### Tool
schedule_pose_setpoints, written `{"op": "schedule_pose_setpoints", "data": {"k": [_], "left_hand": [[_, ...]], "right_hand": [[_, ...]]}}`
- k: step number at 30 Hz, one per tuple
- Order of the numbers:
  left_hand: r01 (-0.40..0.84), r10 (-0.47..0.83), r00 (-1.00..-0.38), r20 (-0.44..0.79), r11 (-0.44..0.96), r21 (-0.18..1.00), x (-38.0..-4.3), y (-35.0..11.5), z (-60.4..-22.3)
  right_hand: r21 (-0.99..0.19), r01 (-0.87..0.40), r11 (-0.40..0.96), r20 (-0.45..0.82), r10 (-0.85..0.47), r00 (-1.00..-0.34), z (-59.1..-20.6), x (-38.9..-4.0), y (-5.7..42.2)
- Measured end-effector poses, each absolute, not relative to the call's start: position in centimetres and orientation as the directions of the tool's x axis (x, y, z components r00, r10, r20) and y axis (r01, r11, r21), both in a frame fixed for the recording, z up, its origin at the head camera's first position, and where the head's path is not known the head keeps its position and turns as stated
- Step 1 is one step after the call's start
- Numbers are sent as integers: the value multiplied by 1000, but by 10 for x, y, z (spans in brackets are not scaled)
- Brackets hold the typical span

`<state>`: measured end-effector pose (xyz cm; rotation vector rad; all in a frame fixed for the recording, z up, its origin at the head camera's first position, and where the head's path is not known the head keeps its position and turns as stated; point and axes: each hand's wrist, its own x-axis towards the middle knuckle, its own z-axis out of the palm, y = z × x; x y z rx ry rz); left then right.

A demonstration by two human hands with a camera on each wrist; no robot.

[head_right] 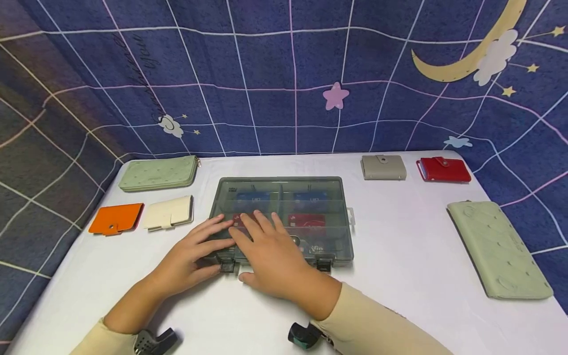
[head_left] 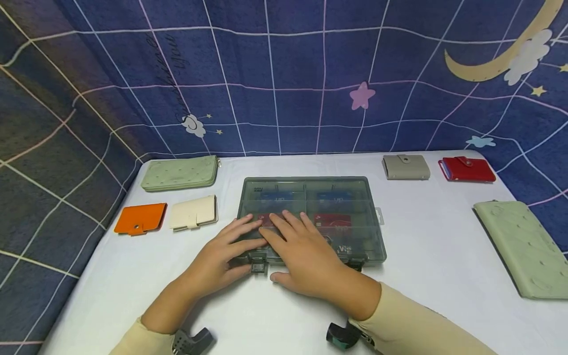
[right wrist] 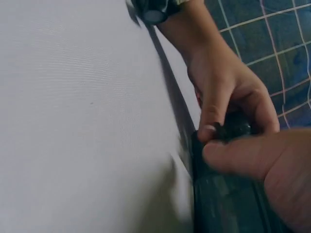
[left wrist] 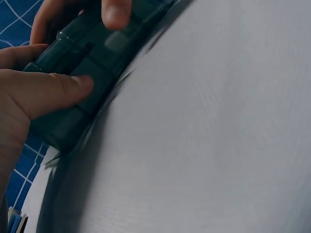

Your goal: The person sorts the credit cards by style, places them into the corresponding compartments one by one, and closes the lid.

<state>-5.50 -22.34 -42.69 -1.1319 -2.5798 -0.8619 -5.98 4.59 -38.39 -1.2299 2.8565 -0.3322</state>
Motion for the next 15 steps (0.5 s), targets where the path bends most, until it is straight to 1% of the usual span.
{"op": "schedule_pose_setpoints", "data": {"k": [3, 6, 10, 15], "left_hand": [[706, 598, -702, 386, 513, 488, -55, -224, -425], [709, 589, -696, 411, 473, 524, -57, -223, -427], [736, 566, -672, 478, 438, 516, -56, -221, -430], [741, 546, -670, 503, 448, 500, -53, -221, -429]], "right_hand": [[-193, -681, 706, 79, -681, -728, -387, -59, 35], [-209, -650, 731, 126, -639, -759, -390, -59, 32], [-235, -642, 730, 195, -611, -767, -392, -59, 31], [-238, -640, 731, 235, -596, -768, -394, -58, 29]]}}
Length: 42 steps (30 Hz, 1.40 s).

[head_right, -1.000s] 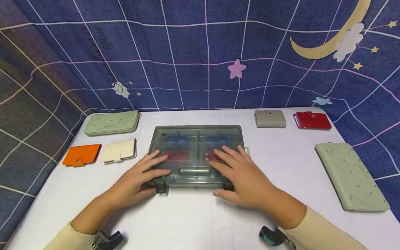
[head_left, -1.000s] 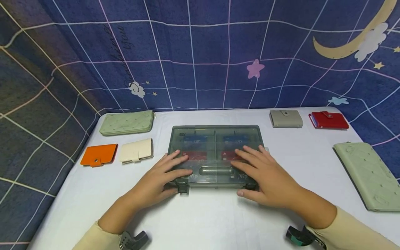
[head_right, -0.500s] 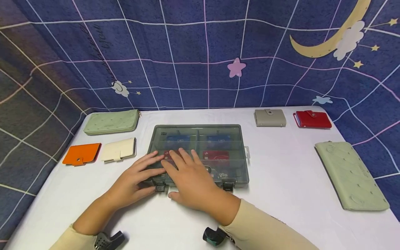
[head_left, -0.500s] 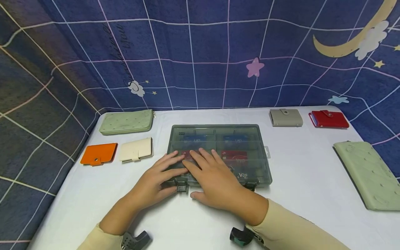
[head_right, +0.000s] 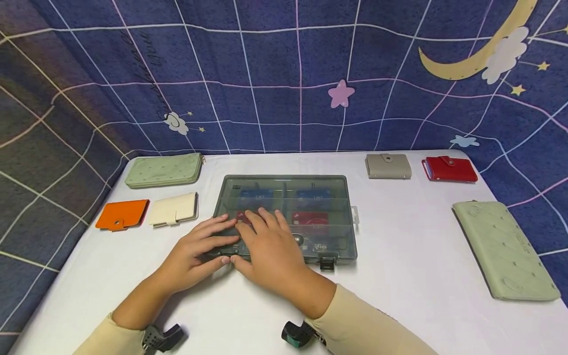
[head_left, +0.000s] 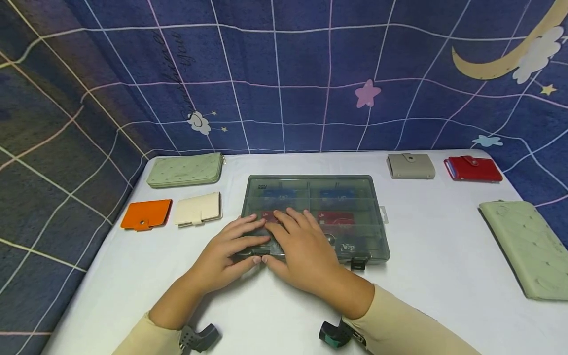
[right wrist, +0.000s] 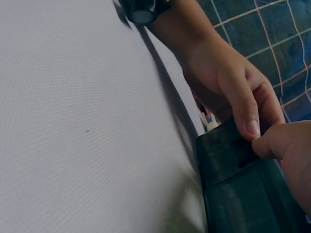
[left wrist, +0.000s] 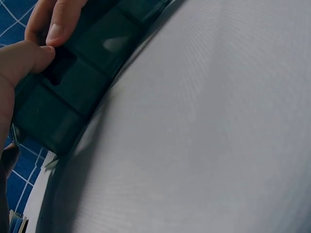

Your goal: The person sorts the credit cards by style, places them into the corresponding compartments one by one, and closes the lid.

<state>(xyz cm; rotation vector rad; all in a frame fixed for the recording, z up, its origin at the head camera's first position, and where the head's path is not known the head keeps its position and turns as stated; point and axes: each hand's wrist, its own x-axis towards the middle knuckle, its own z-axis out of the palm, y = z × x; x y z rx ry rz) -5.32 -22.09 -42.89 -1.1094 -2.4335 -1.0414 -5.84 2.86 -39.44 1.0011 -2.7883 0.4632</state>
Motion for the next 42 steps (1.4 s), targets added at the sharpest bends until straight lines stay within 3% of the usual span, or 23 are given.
{"op": "schedule_pose_setpoints", "data": {"k": [4, 7, 12, 17, 26, 34, 42], "left_hand": [[723, 531, -691, 491, 483, 494, -53, -217, -427], [707, 511, -707, 490, 538, 459, -51, -213, -424], [739, 537, -657, 529, 598, 310, -44, -195, -417], [794, 620, -582, 526, 574, 202, -39, -162, -409], [854, 736, -515, 440, 484, 190, -52, -89, -399], [834, 741, -548, 389, 522, 179, -56, -60, -401], [794, 699, -585, 412, 597, 114, -58, -51, -409]], "right_hand": [[-259, -636, 727, 225, -594, -772, -394, -60, 31], [-348, -637, 688, 195, -611, -767, -390, -61, 36], [-468, -639, 610, 169, -648, -742, -381, -55, 64], [-432, -689, 581, 199, -684, -702, -382, -47, 107], [-378, -760, 528, 299, -708, -640, -395, -53, 189], [-338, -817, 467, 354, -742, -570, -409, -64, 219], [-290, -818, 496, 437, -692, -574, -422, -68, 215]]}}
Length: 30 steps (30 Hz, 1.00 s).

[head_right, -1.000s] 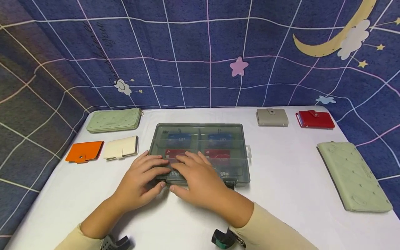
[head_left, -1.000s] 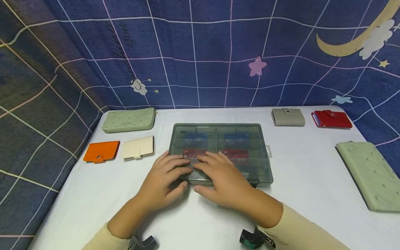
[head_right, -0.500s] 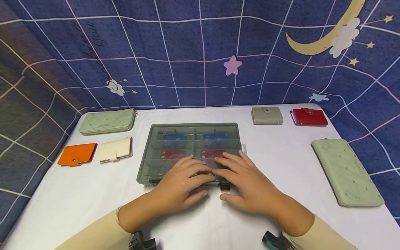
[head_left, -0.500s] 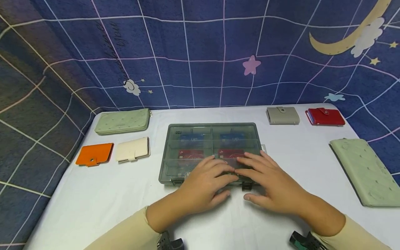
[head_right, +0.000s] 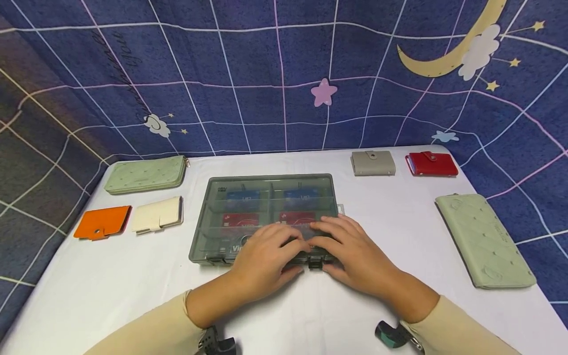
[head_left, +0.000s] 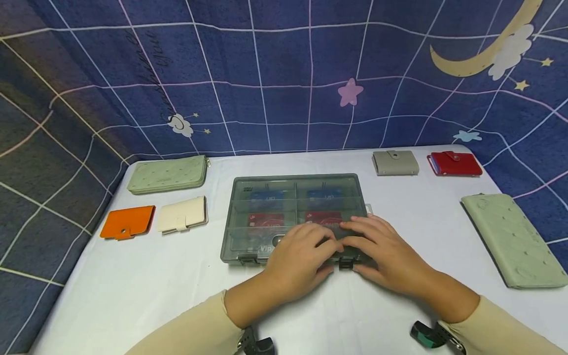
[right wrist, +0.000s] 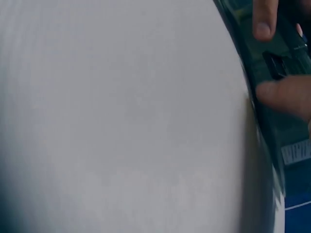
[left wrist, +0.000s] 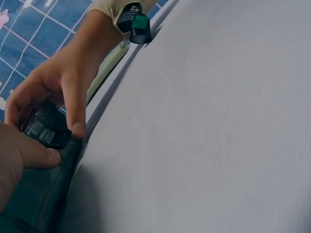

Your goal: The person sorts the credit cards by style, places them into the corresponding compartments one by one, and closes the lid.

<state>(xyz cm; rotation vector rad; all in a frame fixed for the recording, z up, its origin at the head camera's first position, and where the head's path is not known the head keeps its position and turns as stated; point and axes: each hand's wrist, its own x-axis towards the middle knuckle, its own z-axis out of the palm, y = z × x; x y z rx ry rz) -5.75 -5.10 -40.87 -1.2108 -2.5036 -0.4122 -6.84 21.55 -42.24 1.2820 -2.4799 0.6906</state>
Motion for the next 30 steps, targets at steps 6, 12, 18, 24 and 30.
{"op": "schedule_pose_setpoints", "data": {"k": [6, 12, 18, 24, 30], "left_hand": [[752, 651, -631, 422, 646, 128, -57, -46, -410], [737, 619, -650, 441, 656, 164, -57, -40, -409], [716, 597, -671, 440, 675, 177, -57, -39, -408], [703, 572, -678, 462, 689, 179, -57, -37, -408], [700, 561, -679, 474, 689, 188, -57, -36, -409]], "right_hand": [[-341, -793, 505, 441, -659, -610, -424, -72, 215], [-483, -741, 467, 418, -620, -663, -420, -74, 217], [-498, -749, 437, 458, -601, -655, -420, -77, 217], [-464, -784, 413, 543, -567, -620, -422, -77, 210], [-449, -795, 409, 570, -554, -607, -425, -74, 206]]}}
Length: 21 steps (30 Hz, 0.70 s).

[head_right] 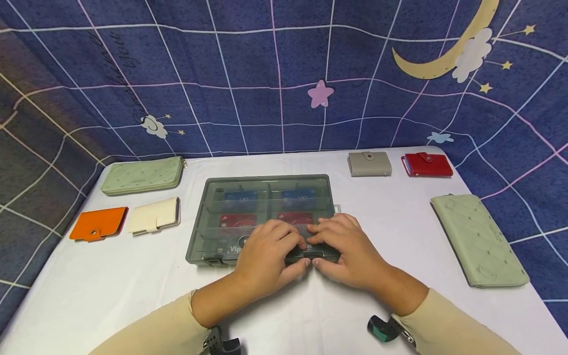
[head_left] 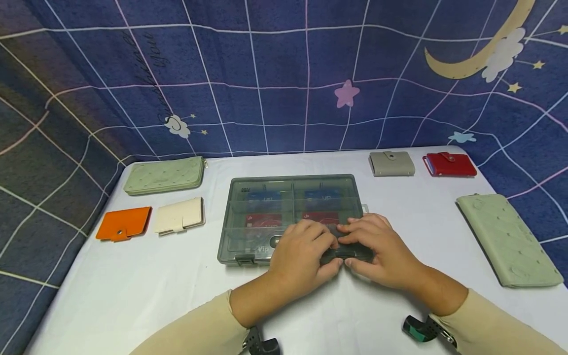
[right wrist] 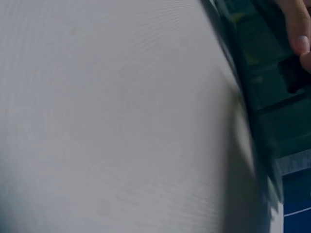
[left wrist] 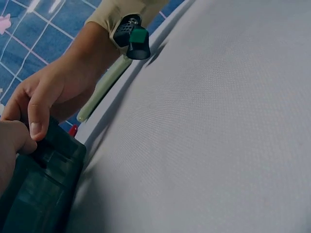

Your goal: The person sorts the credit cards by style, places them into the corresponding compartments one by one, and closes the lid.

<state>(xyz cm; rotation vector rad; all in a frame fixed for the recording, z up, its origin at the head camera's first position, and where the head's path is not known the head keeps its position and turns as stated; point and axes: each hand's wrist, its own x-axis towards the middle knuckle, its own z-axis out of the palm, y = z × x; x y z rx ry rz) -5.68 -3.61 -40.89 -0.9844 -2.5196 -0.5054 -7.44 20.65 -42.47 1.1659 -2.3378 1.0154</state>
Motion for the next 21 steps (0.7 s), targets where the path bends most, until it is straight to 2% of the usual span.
{"op": "schedule_pose_setpoints", "data": {"k": [10, 17, 21], "left_hand": [[705, 573, -693, 438, 665, 245, -55, -39, -405], [740, 702, -659, 270, 541, 399, -54, -67, -388], [758, 737, -640, 218, 559, 334, -55, -96, -377]], "right_hand": [[-470, -777, 418, 553, -546, -629, -425, -75, 205], [-502, -720, 479, 405, -605, -685, -413, -67, 209], [-450, -707, 545, 330, -634, -699, -397, -65, 214]]}}
